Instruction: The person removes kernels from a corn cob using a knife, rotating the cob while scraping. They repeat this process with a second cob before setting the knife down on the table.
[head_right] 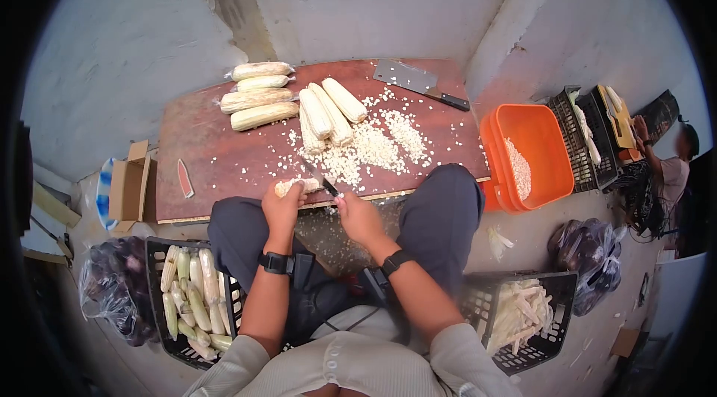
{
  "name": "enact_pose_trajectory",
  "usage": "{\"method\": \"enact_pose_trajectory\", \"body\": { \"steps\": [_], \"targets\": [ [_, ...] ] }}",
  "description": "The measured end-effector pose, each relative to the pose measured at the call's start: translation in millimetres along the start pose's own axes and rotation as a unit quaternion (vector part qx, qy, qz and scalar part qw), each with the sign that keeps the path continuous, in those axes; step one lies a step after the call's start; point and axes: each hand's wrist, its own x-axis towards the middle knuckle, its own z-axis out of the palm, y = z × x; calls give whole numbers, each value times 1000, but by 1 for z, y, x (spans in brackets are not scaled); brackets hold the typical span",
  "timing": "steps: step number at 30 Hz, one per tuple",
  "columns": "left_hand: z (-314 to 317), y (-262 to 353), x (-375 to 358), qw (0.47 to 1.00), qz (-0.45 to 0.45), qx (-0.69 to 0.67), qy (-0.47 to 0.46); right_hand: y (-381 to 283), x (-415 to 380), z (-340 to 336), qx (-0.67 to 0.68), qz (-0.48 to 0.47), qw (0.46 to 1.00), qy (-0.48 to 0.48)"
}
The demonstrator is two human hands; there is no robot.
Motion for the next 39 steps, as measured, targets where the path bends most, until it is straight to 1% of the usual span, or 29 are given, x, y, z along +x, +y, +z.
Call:
{"method": "enact_pose_trajectory", "body": {
  "steps": [2,4,5,8,9,10,12,13,14,16,17,20,21,24,25,26,27,28,31,33,35,37,38,39],
  "targets": [
    [-2,8,2,995,-42,-83,20,21,7,-1,-8,29,999,18],
    [-10,15,0,990,-67,-125,18,40,7,-12,-37,66,997,24],
    [-9,19,2,986,-79,-148,17,41,5,-14,-12,47,997,55],
    [-7,27,-5,964,-126,-231,-27,12,1,-29,6,7,997,72],
    [-6,27,-4,963,-130,-232,-37,4,2,-30,20,-11,994,106],
    [-7,29,-3,961,-141,-233,-40,-5,3,-31,102,16,990,101],
    [-12,33,-6,956,-168,-234,-47,-19,2,-35,263,72,959,83],
    [-14,35,-9,957,-162,-234,-47,-17,5,-30,326,49,941,83],
    [-17,35,-11,955,-169,-234,-69,-15,1,-31,351,66,932,55],
    [-21,36,-11,949,-177,-232,-117,-36,-4,-47,403,95,910,1],
    [-21,37,-13,955,-170,-202,-138,-36,-3,-36,503,81,860,19],
    [-24,31,-13,950,-182,-164,-196,-41,-11,-51,487,123,863,-49],
    [-26,32,-13,947,-181,-154,-215,-41,-13,-55,489,122,862,-51],
    [-24,37,-18,952,-168,-168,-194,-36,-25,-70,552,165,817,13],
    [-27,34,-15,952,-166,-170,-193,-32,-29,-81,577,164,799,41],
    [-28,30,-12,956,-163,-165,-179,-29,-32,-93,587,181,784,93],
    [-28,25,-9,960,-161,-160,-165,-21,-35,-103,588,171,776,153],
    [-29,22,-8,963,-160,-156,-151,-14,-39,-118,598,154,757,215],
    [-26,26,-12,961,-163,-139,-176,21,-55,-166,549,126,728,392],
    [-22,27,-14,960,-162,-125,-190,49,-74,-194,521,107,694,485],
    [-20,25,-14,960,-160,-114,-198,85,-102,-218,479,154,653,566],
    [-19,24,-13,960,-154,-123,-200,132,-135,-234,450,195,568,660],
    [-19,21,-14,960,-153,-130,-196,147,-154,-240,398,229,535,709],
    [-19,21,-14,960,-152,-129,-198,155,-174,-249,348,300,515,724]
  ]
}}
